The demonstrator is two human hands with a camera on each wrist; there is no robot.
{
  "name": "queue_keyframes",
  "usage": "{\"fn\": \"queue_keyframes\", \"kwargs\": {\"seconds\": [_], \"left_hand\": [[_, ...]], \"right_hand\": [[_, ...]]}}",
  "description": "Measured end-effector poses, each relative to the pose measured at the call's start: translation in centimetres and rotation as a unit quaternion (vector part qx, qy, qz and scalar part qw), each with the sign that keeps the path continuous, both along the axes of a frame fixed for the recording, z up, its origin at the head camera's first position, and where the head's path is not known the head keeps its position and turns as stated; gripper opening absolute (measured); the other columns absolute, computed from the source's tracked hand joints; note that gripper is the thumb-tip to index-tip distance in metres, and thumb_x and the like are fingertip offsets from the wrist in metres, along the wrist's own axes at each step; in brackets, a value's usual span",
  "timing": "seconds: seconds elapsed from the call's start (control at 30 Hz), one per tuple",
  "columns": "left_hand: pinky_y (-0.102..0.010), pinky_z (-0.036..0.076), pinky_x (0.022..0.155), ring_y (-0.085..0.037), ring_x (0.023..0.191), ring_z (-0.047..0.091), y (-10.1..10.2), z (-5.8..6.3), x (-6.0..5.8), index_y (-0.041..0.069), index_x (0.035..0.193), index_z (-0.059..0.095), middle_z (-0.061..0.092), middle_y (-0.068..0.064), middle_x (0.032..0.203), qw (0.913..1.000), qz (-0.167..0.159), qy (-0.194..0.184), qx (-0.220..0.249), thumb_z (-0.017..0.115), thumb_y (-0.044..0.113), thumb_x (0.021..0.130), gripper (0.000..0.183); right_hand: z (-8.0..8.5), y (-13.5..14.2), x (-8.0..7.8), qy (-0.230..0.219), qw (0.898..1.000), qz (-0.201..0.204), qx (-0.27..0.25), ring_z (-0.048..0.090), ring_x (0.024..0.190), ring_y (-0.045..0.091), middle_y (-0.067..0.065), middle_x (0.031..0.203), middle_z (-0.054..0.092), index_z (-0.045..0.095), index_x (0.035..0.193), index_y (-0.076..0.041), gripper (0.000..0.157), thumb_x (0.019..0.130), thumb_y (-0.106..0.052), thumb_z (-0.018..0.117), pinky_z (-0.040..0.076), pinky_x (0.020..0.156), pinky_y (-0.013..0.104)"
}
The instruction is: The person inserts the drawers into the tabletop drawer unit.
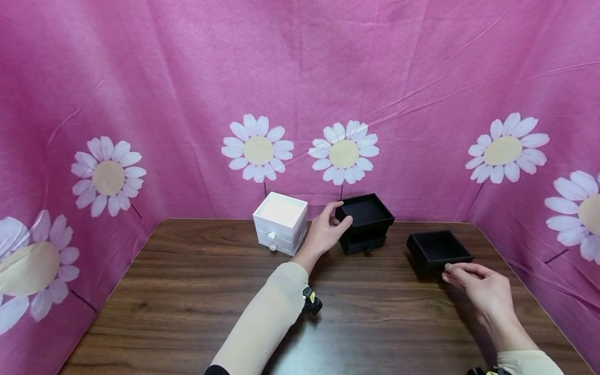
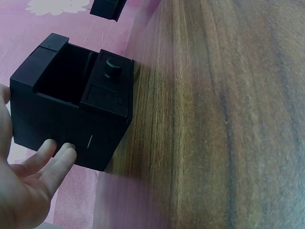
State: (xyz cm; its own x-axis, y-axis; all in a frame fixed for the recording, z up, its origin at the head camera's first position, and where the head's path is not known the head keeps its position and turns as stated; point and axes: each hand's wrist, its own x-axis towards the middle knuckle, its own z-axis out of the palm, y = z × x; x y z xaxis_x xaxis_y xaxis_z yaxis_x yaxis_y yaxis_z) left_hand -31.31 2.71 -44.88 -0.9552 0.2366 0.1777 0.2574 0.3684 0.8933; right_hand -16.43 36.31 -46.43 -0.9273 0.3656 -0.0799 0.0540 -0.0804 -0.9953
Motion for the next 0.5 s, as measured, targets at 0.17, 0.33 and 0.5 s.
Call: {"fn": "queue_keyframes", "kwargs": {"seconds": [0.17, 0.33, 0.5], "left_hand": [[-0.027, 0.052, 0.077, -0.014, 0.098, 0.062, 0.0, 0.0, 0.0, 0.032, 0.154, 0.056, 0.067, -0.007, 0.11, 1.0, -0.001, 0.001, -0.001, 0.067, 0.047, 0.104, 0.054], [-0.027, 0.052, 0.077, -0.014, 0.098, 0.062, 0.0, 0.0, 0.0, 0.032, 0.155, 0.056, 0.068, -0.007, 0.11, 1.0, -0.001, 0.002, 0.0, 0.067, 0.047, 0.104, 0.054], [-0.027, 0.051, 0.076, -0.014, 0.097, 0.062, 0.1, -0.2, -0.1, 0.032, 0.155, 0.055, 0.068, -0.007, 0.11, 1.0, 0.002, 0.003, -0.003, 0.067, 0.048, 0.104, 0.054]], "right_hand": [[0.1, -0.5, 0.2, 0.007, 1.0, -0.001, 0.005, 0.08, 0.068, 0.008, -0.008, 0.076, 0.081, 0.084, 0.083, -0.02, 0.027, 0.098, 0.001, 0.075, 0.062, 0.071, 0.016], [0.1, -0.9, 0.4, 0.018, 1.0, 0.001, 0.005, 0.08, 0.068, 0.008, -0.007, 0.076, 0.081, 0.084, 0.085, -0.018, 0.026, 0.098, 0.002, 0.075, 0.062, 0.071, 0.016], [0.0, -1.3, 0.5, 0.03, 0.999, 0.01, -0.002, 0.08, 0.069, 0.008, -0.007, 0.078, 0.082, 0.084, 0.086, -0.016, 0.027, 0.098, 0.005, 0.073, 0.063, 0.071, 0.019]]}}
